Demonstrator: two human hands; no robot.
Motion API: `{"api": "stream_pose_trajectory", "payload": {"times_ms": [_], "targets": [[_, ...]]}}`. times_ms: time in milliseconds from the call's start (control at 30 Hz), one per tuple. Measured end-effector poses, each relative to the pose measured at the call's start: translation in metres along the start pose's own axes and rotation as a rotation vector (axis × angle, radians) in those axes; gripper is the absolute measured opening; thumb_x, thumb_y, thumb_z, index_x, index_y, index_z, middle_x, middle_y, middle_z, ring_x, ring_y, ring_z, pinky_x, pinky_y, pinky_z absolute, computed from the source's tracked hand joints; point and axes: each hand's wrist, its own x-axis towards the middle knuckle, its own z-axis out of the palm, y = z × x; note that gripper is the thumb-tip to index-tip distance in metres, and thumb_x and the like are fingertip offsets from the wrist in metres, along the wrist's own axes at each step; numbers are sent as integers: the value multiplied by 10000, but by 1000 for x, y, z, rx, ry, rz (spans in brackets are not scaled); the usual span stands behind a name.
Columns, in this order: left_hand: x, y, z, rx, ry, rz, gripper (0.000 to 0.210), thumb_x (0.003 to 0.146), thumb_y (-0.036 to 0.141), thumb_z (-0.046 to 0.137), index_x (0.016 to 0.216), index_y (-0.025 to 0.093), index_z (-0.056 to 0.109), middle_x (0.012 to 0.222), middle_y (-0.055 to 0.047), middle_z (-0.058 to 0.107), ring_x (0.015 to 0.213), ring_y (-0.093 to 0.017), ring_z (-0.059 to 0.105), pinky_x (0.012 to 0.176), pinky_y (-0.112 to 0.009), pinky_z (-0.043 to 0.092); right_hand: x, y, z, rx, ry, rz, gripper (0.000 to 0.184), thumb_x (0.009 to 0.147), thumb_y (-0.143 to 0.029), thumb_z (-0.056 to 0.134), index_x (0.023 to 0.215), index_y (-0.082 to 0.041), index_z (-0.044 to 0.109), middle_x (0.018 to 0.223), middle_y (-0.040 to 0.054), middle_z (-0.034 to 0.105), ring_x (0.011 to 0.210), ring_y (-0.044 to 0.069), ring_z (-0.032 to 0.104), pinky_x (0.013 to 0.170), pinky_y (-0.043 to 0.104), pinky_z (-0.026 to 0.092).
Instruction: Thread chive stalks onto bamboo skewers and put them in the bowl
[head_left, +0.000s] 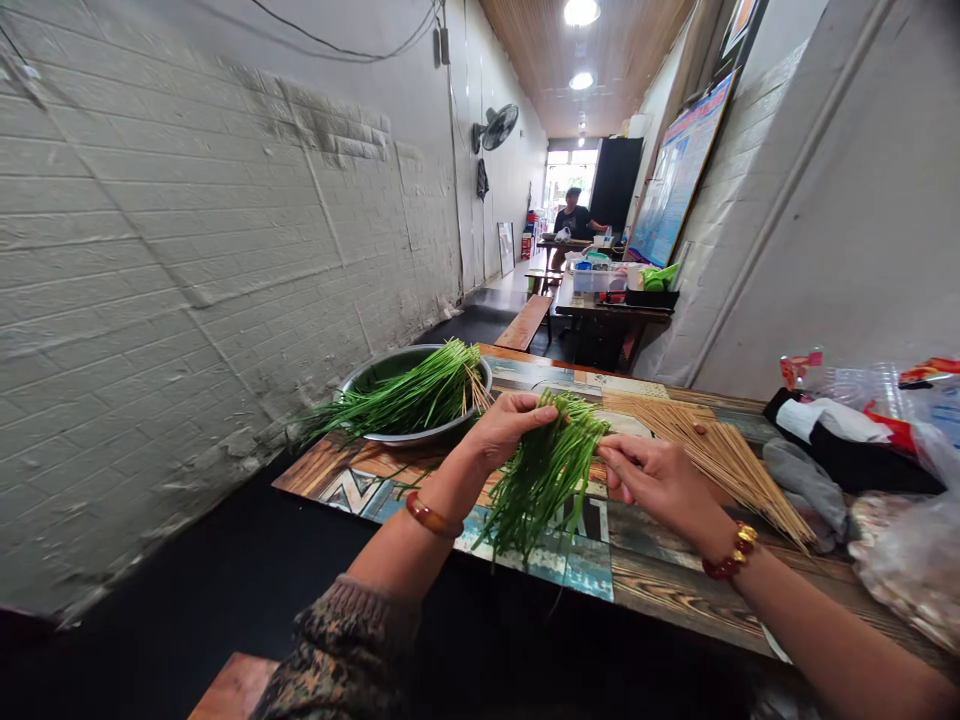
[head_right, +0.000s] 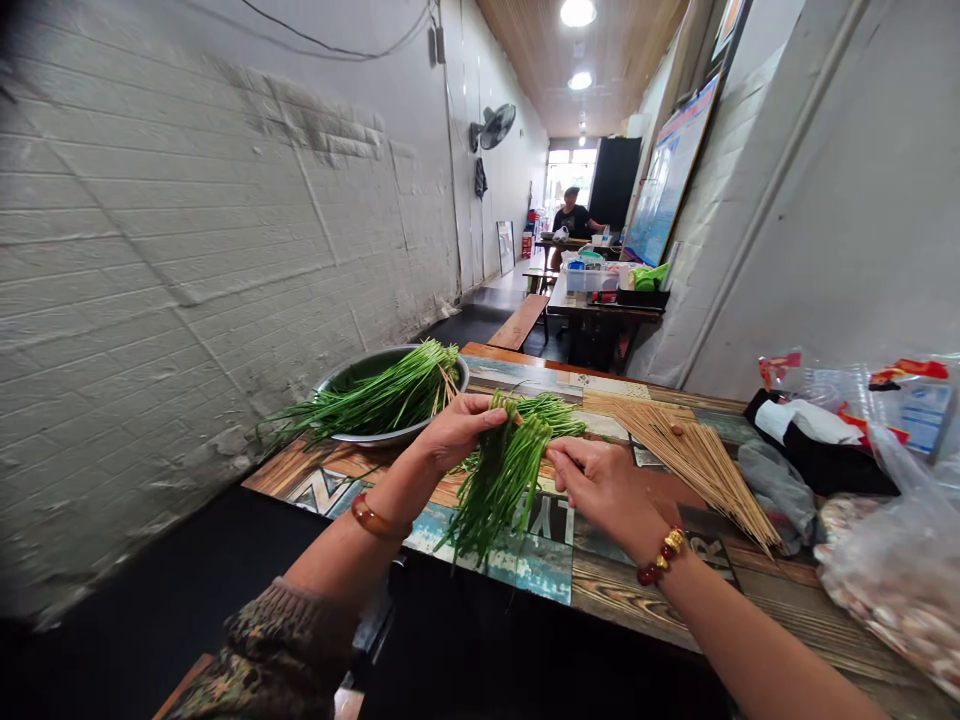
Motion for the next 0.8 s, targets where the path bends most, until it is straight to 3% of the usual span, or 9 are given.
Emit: {"api": "stream_pose_trajectory", "payload": {"times_ms": [267,467,800], "targets": [[4,-8,6,-11,9,-15,287,577,327,820,704,94,710,632,-17,662,572,-81,558,631,-223,407,-1,5,4,31,11,27,340,921,-424,401,772,-216,626,600,1,619,459,132,545,471,256,417],[1,-3,-3,-61,28,81,320,636,314,791,885,123,730,800,-55,704,718,-117,607,736,-242,431,1,5,-3,75,7,52,357,909,-457,419,776,-212,641,574,-7,607,431,126,536,456,255,414],[2,-4,-1,37,98,127,246,595,330,804,647,111,702,647,-11,640,633,-91,528,668,-230,374,0,5,0,106,-10,54,344,910,-444,416,845,-204,654,584,-8,613,437,123,543,446,240,420]]}}
